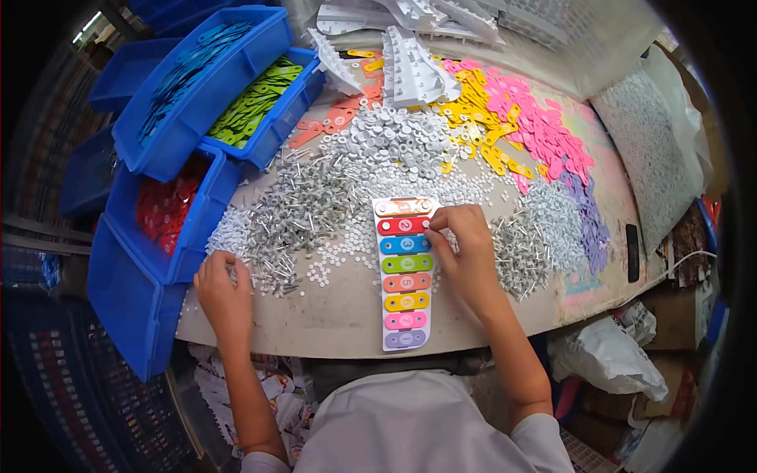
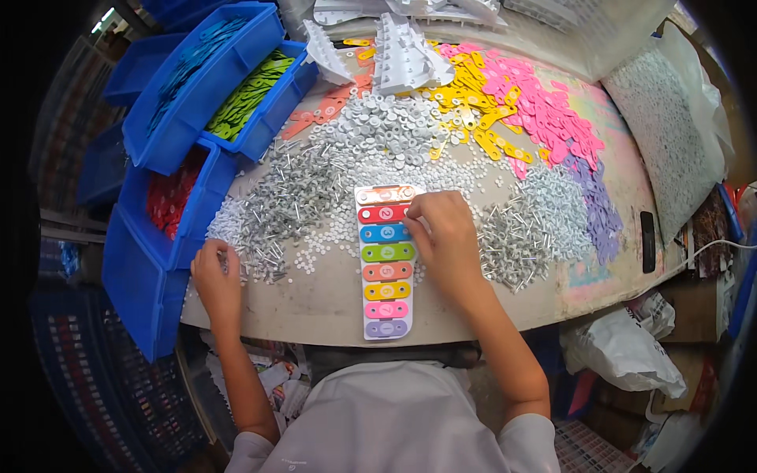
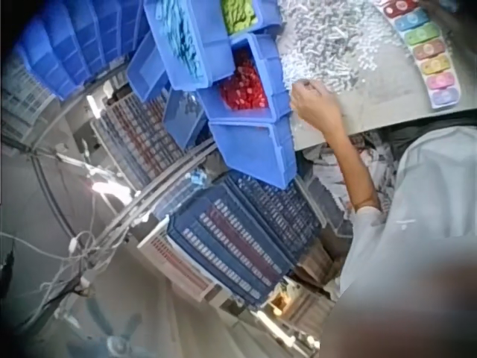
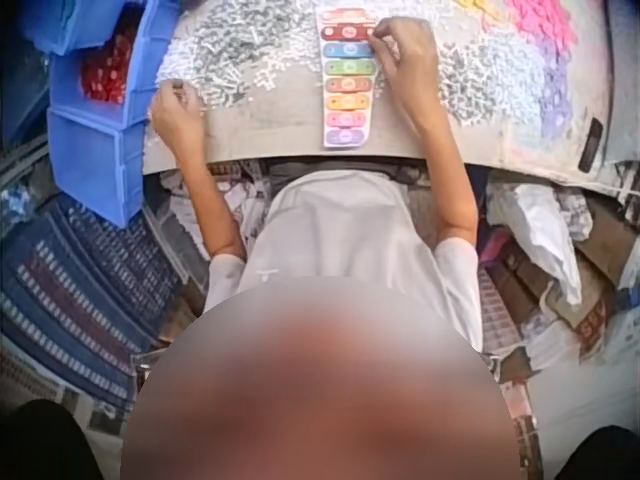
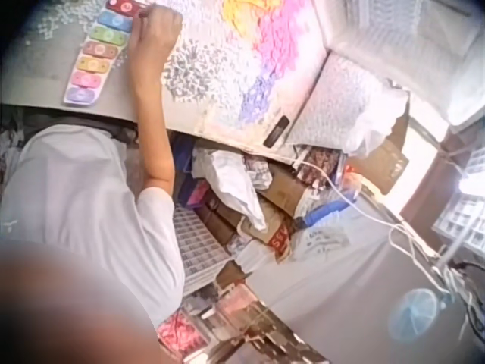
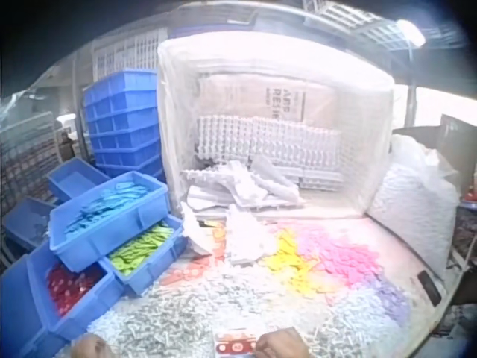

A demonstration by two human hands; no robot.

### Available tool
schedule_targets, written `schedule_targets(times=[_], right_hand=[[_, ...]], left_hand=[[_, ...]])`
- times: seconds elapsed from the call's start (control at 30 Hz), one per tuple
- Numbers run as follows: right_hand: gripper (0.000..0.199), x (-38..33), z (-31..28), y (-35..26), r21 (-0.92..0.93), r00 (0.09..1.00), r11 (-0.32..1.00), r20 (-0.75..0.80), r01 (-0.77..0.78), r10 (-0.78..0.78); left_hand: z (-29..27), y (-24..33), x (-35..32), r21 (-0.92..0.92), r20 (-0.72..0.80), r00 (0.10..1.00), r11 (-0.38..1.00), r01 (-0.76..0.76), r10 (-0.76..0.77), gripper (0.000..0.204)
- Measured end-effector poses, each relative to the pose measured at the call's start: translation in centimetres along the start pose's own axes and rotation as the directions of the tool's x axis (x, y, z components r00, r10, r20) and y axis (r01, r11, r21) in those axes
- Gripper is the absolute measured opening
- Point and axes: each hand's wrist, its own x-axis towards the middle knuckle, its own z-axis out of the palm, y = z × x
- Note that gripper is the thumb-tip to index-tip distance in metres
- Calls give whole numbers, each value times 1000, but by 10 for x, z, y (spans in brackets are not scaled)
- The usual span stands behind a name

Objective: Assembling a toy xylophone by placing metal keys and fasteners onto a plastic base frame.

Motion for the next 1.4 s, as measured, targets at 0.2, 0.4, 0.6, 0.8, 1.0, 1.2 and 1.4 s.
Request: schedule_targets(times=[0.2, 0.4, 0.6, 0.8, 1.0, 1.2, 1.4], right_hand=[[18, -5, 0, 2, -43, 998, 998, 39, 52, -50], [19, -13, 4, 5, -83, 976, 972, 31, 218, -216], [16, -11, 1, 1, -2, 992, 993, 32, 121, -120], [44, 5, -12, 5, 57, 837, 864, 289, -500, 465], [63, 18, -15, 27, 81, 776, 828, 410, -554, 479], [71, 24, -14, 42, 99, 579, 692, 637, -715, 508], [70, 15, -2, 48, 237, 746, 793, 560, -562, 361]], left_hand=[[-2, 43, 7, -657, 283, 947, 688, 308, -153, 9], [20, 96, 15, -822, 545, 829, 272, 500, 123, 8], [54, 119, 24, -680, 714, 631, 84, 729, 302, 16], [69, 124, 28, -679, 719, 599, 172, 714, 353, 14], [74, 131, 30, -662, 728, 623, 531, 529, 288, 47], [89, 137, 31, -624, 764, 499, 270, 733, 409, 53], [93, 133, 24, -639, 747, 545, 186, 746, 381, 55]])
